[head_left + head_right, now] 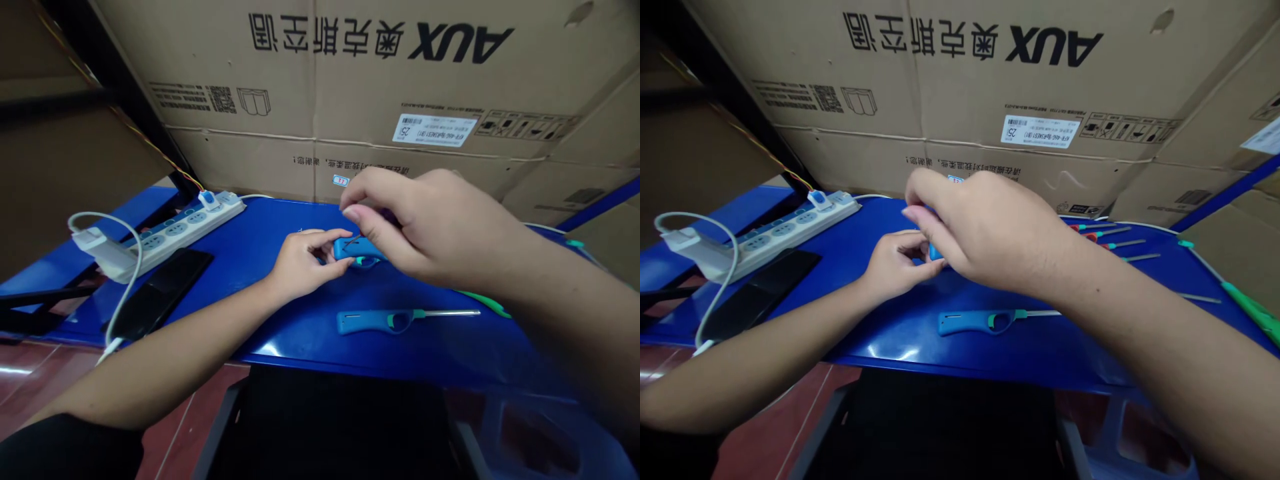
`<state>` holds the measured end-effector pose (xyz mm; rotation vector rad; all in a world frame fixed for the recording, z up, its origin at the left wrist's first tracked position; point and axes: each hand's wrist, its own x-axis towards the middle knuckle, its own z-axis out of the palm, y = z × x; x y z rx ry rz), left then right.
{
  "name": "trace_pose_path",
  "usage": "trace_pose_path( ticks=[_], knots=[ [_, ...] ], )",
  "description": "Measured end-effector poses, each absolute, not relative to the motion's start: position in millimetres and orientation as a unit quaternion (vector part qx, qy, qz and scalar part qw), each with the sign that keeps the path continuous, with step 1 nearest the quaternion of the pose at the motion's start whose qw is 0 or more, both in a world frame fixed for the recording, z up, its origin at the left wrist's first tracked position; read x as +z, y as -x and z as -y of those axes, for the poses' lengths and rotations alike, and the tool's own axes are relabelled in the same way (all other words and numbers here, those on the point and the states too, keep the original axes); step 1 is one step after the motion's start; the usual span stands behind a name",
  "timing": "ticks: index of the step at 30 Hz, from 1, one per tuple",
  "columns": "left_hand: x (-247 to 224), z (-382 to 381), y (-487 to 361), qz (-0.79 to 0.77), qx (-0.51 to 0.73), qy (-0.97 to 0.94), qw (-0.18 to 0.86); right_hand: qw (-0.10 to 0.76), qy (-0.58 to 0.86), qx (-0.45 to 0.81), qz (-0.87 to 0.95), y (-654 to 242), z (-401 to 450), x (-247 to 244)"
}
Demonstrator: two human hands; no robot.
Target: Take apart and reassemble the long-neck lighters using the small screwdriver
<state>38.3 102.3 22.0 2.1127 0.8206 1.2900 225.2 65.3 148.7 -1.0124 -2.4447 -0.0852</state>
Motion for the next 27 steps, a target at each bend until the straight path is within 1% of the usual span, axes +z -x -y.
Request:
trace_pose_path(
  ticks=[5, 7, 11, 13, 18, 23, 27],
  knots=[
    [21, -107, -35, -0.341, 0.477, -0.769, 0.253, 0.195, 0.344, -0.004, 0.918, -234, -62, 152],
    [20, -109, -34, -0.345, 0.489, -0.762, 0.246, 0.206, 0.363, -0.011, 0.909, -235, -61, 151],
    [19, -110, -32, -0.334, 0.5, -0.769, 0.216, 0.268, 0.402, -0.076, 0.872, -235, -62, 142],
    [20, -111, -32, -0.334, 0.497, -0.772, 0.213, 0.281, 0.388, -0.067, 0.875, -237, -64, 140],
    [20, -113, -30, -0.344, 0.503, -0.763, 0.216, 0.258, 0.338, -0.044, 0.904, -244, -69, 138],
    [20, -113, -29, -0.355, 0.49, -0.769, 0.205, 0.279, 0.41, -0.1, 0.862, -246, -74, 135],
    [18, -116, -29, -0.376, 0.482, -0.764, 0.204, 0.278, 0.351, -0.048, 0.893, -248, -80, 130]
  ],
)
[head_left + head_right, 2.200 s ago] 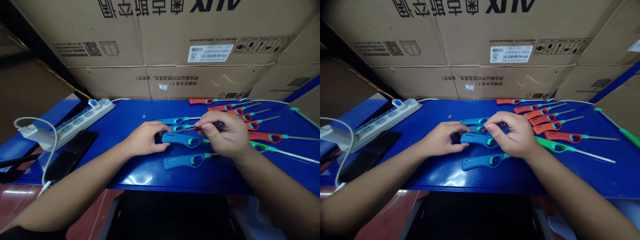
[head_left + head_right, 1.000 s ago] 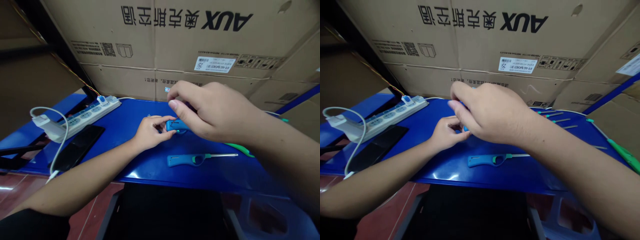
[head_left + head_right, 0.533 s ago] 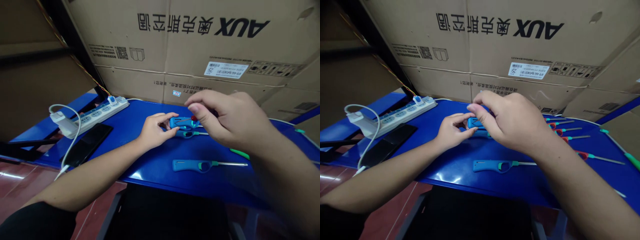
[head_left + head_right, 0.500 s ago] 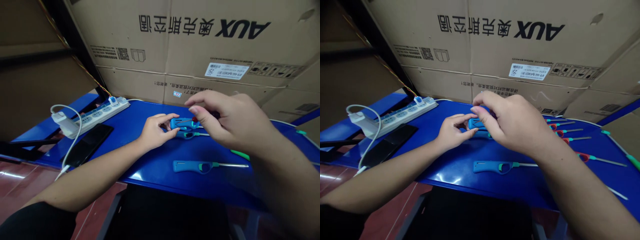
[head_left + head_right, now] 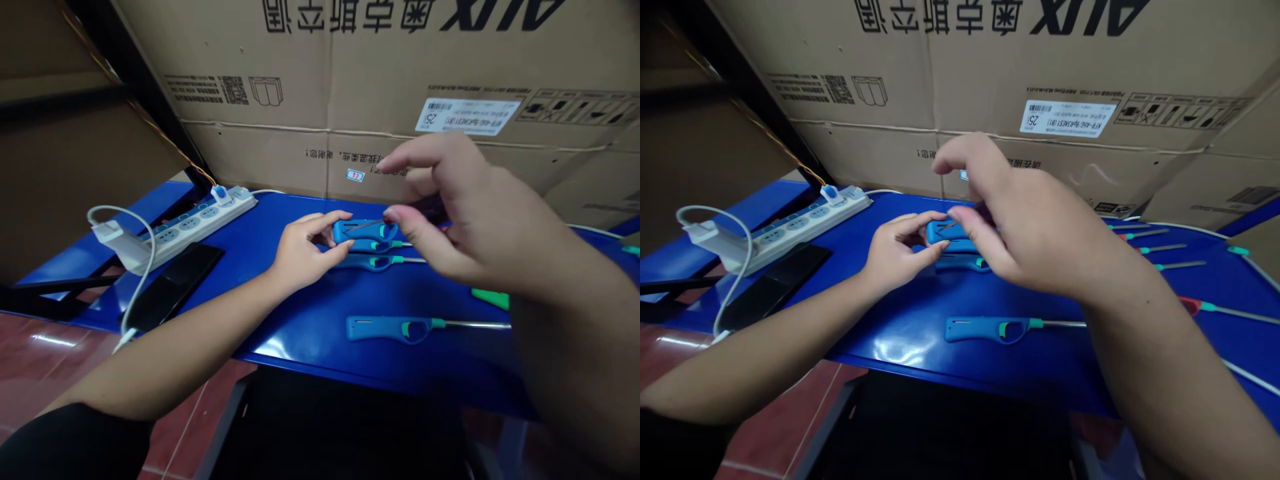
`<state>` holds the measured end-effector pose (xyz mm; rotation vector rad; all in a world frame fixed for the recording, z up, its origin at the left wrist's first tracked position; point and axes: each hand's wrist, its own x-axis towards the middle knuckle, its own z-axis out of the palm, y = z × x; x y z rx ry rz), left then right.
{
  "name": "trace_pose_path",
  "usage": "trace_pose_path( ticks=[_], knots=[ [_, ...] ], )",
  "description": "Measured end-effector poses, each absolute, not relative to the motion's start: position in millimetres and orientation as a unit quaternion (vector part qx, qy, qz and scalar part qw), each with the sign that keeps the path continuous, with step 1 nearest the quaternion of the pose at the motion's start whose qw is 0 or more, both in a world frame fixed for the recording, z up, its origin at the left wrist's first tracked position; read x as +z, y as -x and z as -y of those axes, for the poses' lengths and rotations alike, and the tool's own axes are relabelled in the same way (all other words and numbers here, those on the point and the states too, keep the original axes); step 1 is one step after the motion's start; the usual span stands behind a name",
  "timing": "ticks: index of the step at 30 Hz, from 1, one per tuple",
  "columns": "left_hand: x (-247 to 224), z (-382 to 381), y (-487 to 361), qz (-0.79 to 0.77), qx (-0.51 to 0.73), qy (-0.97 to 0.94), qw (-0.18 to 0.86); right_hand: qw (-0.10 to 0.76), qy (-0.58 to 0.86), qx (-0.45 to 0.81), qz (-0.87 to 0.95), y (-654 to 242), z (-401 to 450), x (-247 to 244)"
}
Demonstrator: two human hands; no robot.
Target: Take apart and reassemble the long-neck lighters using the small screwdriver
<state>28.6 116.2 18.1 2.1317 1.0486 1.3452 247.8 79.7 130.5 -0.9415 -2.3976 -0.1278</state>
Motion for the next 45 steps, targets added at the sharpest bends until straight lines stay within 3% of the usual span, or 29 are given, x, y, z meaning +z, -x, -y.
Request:
trace_pose_path(
  ticks=[3, 9, 15, 20, 25, 31, 36, 41, 45],
  knots=[
    [16, -121, -28, -0.392, 0.487, -0.75, 0.217, 0.271, 0.313, 0.001, 0.91, -250, -87, 125],
    [14, -124, -28, -0.393, 0.468, -0.761, 0.221, 0.302, 0.424, -0.041, 0.853, -251, -100, 117],
    [12, -126, -27, -0.397, 0.481, -0.75, 0.222, 0.295, 0.316, 0.026, 0.901, -256, -100, 116],
    [13, -126, -27, -0.4, 0.476, -0.754, 0.215, 0.275, 0.4, -0.073, 0.871, -255, -100, 117],
    [12, -126, -28, -0.39, 0.485, -0.753, 0.212, 0.272, 0.316, -0.001, 0.909, -256, -97, 116],
    [10, -124, -30, -0.374, 0.474, -0.767, 0.216, 0.333, 0.377, -0.075, 0.861, -251, -101, 112],
    [11, -124, -30, -0.394, 0.485, -0.748, 0.225, 0.287, 0.334, -0.004, 0.898, -252, -99, 113],
    [11, -123, -30, -0.388, 0.478, -0.758, 0.214, 0.326, 0.372, -0.061, 0.867, -250, -100, 112],
    [10, -124, -30, -0.39, 0.486, -0.751, 0.218, 0.312, 0.323, 0.018, 0.893, -255, -102, 115]
  ],
)
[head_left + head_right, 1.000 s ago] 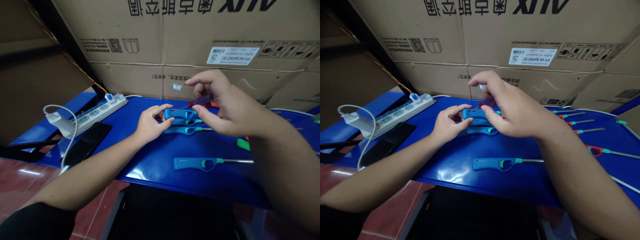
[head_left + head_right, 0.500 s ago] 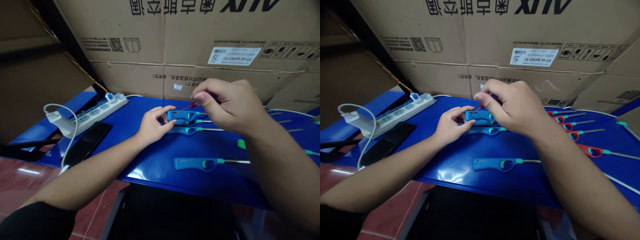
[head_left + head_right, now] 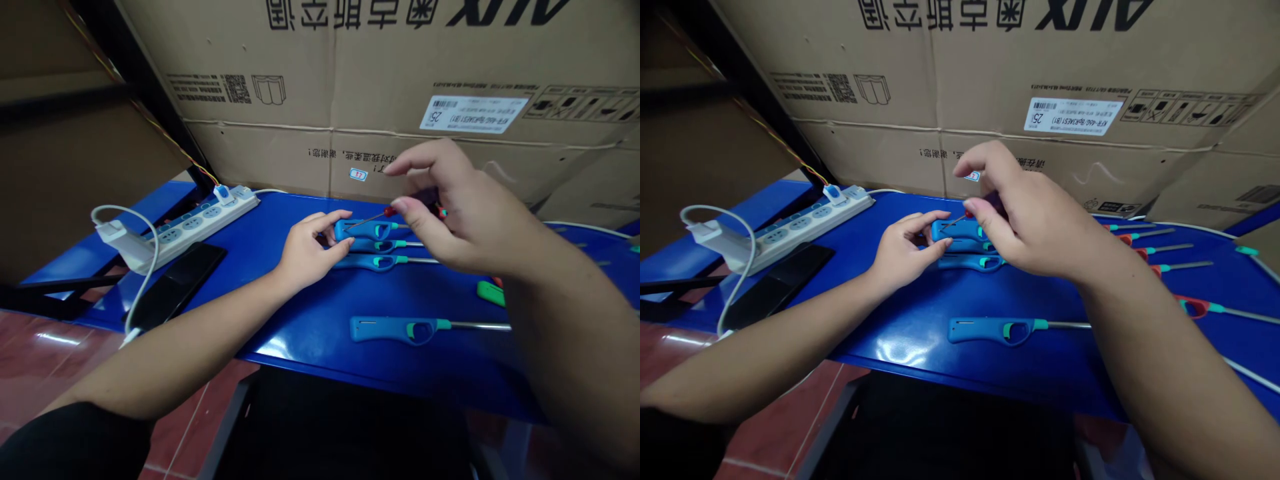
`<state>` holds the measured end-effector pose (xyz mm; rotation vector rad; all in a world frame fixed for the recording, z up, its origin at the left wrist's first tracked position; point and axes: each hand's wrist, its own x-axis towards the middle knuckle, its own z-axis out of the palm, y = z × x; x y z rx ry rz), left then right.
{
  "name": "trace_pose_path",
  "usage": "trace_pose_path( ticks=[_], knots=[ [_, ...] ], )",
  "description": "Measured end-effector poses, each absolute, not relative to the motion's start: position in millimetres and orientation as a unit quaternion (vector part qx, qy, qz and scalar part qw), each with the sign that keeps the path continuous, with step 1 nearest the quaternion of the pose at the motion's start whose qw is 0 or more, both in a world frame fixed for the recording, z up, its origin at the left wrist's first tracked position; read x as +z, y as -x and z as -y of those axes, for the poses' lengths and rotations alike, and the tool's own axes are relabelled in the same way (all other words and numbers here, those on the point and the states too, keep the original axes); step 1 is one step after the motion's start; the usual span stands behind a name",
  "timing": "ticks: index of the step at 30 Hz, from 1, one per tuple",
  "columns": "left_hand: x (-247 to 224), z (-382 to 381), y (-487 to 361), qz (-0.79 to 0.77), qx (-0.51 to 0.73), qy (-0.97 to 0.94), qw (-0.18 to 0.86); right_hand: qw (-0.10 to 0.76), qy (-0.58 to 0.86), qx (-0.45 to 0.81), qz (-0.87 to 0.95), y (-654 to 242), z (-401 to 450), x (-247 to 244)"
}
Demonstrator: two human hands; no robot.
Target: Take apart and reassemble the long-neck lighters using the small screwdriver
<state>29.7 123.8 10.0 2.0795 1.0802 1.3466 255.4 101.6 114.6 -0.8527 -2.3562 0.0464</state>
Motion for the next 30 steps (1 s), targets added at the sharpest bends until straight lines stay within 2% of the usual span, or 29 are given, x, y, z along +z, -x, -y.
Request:
trace_pose_path(
  ticks=[5, 10, 12, 16, 19, 25, 28, 30],
  knots=[
    [12, -120, -31, -0.365, 0.49, -0.766, 0.202, 0.208, 0.373, -0.007, 0.904, -250, -95, 114],
    [15, -112, -34, -0.367, 0.488, -0.769, 0.188, 0.177, 0.464, -0.045, 0.867, -225, -95, 99],
    [15, -113, -33, -0.38, 0.487, -0.763, 0.191, 0.123, 0.459, -0.041, 0.879, -222, -94, 98],
    [12, -119, -31, -0.389, 0.483, -0.758, 0.201, 0.037, 0.372, 0.009, 0.927, -222, -67, 99],
    [10, -122, -31, -0.388, 0.479, -0.761, 0.201, -0.004, 0.189, 0.057, 0.98, -213, -33, 82],
    [10, -123, -30, -0.375, 0.477, -0.767, 0.208, -0.014, 0.108, -0.027, 0.994, -179, -7, 34],
    [10, -123, -29, -0.363, 0.483, -0.77, 0.205, 0.016, 0.054, -0.042, 0.998, -176, -18, 47],
    [10, -124, -29, -0.354, 0.481, -0.775, 0.205, 0.071, 0.057, -0.03, 0.995, -185, -31, 69]
  ],
)
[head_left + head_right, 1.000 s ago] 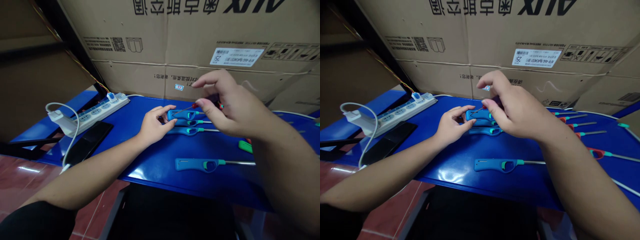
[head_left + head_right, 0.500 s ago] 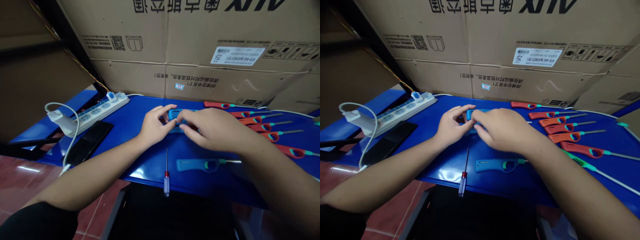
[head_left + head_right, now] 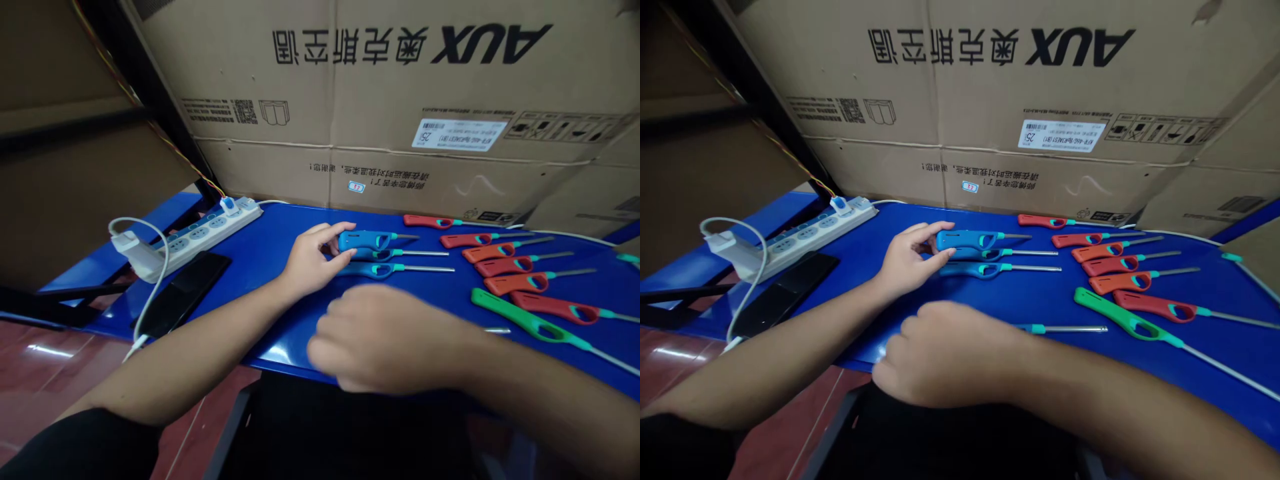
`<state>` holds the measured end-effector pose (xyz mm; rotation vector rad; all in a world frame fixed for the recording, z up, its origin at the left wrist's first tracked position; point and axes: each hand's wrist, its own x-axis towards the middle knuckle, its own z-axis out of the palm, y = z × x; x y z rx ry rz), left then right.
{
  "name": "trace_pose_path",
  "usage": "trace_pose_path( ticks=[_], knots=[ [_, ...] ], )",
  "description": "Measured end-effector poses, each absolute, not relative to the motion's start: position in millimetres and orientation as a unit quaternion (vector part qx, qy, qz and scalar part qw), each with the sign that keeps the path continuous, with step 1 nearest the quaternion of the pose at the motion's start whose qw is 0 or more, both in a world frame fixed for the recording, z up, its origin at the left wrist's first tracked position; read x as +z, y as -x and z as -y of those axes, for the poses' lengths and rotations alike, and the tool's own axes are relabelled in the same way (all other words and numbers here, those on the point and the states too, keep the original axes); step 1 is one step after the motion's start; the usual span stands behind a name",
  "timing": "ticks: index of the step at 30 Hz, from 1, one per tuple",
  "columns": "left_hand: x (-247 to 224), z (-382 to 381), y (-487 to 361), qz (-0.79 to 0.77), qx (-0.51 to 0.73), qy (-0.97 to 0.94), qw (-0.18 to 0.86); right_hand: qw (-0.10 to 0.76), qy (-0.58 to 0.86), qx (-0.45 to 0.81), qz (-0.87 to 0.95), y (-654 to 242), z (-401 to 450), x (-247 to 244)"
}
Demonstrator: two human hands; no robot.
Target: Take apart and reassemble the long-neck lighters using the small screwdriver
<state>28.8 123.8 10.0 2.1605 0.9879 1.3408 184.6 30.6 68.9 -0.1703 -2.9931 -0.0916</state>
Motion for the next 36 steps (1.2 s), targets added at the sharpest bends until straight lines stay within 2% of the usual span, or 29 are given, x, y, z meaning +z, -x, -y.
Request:
trace_pose_path(
  ticks=[2, 4, 7, 9, 11, 14, 36],
  knots=[
    [10, -124, -29, -0.347, 0.479, -0.78, 0.204, 0.164, 0.115, -0.003, 0.98, -202, -48, 91],
    [11, -124, -29, -0.346, 0.478, -0.782, 0.199, 0.307, 0.219, 0.051, 0.925, -223, -69, 104],
    [11, -123, -29, -0.353, 0.483, -0.777, 0.195, 0.508, 0.282, 0.189, 0.792, -247, -101, 103],
    [11, -123, -29, -0.352, 0.49, -0.771, 0.204, 0.568, 0.283, 0.286, 0.718, -254, -115, 94],
    [10, -123, -29, -0.35, 0.494, -0.766, 0.215, 0.571, 0.282, 0.344, 0.69, -255, -122, 86],
    [9, -124, -29, -0.352, 0.499, -0.76, 0.223, 0.556, 0.279, 0.367, 0.692, -251, -121, 80],
    [11, -121, -29, -0.352, 0.501, -0.76, 0.217, 0.542, 0.25, 0.359, 0.717, -252, -121, 79]
  ],
)
